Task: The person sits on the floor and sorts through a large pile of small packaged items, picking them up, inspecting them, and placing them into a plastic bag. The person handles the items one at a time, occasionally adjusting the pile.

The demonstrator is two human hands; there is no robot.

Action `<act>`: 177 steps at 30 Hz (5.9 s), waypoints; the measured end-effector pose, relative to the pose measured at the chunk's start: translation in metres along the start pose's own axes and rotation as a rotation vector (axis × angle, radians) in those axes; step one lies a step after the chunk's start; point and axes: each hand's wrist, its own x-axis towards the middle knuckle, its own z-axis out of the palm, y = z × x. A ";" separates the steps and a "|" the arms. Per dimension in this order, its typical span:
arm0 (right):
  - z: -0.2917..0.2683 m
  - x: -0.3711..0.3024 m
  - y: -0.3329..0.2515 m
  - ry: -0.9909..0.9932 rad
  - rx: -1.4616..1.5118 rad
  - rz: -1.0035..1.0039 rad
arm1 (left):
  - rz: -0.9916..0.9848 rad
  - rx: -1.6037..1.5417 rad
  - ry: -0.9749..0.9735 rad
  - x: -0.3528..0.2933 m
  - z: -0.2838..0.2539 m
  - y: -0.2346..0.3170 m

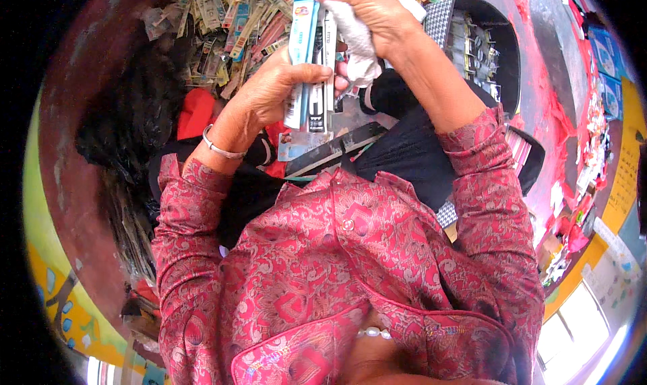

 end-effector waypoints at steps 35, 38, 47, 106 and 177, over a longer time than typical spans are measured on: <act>0.022 -0.010 0.022 -0.152 -1.498 -1.322 | 0.041 -0.006 0.022 -0.002 -0.012 -0.010; 0.018 0.002 0.009 -0.088 -1.545 -1.599 | 0.003 0.148 -0.033 -0.012 -0.009 0.002; -0.052 0.019 -0.049 0.303 -0.558 -0.664 | 0.145 -0.093 -0.141 -0.009 -0.019 0.005; -0.018 0.019 -0.043 0.606 -0.949 -1.026 | 0.212 -0.150 0.141 -0.008 -0.013 0.009; -0.007 0.002 -0.040 -0.260 -0.791 -0.220 | 0.179 0.132 -0.037 -0.019 -0.014 0.011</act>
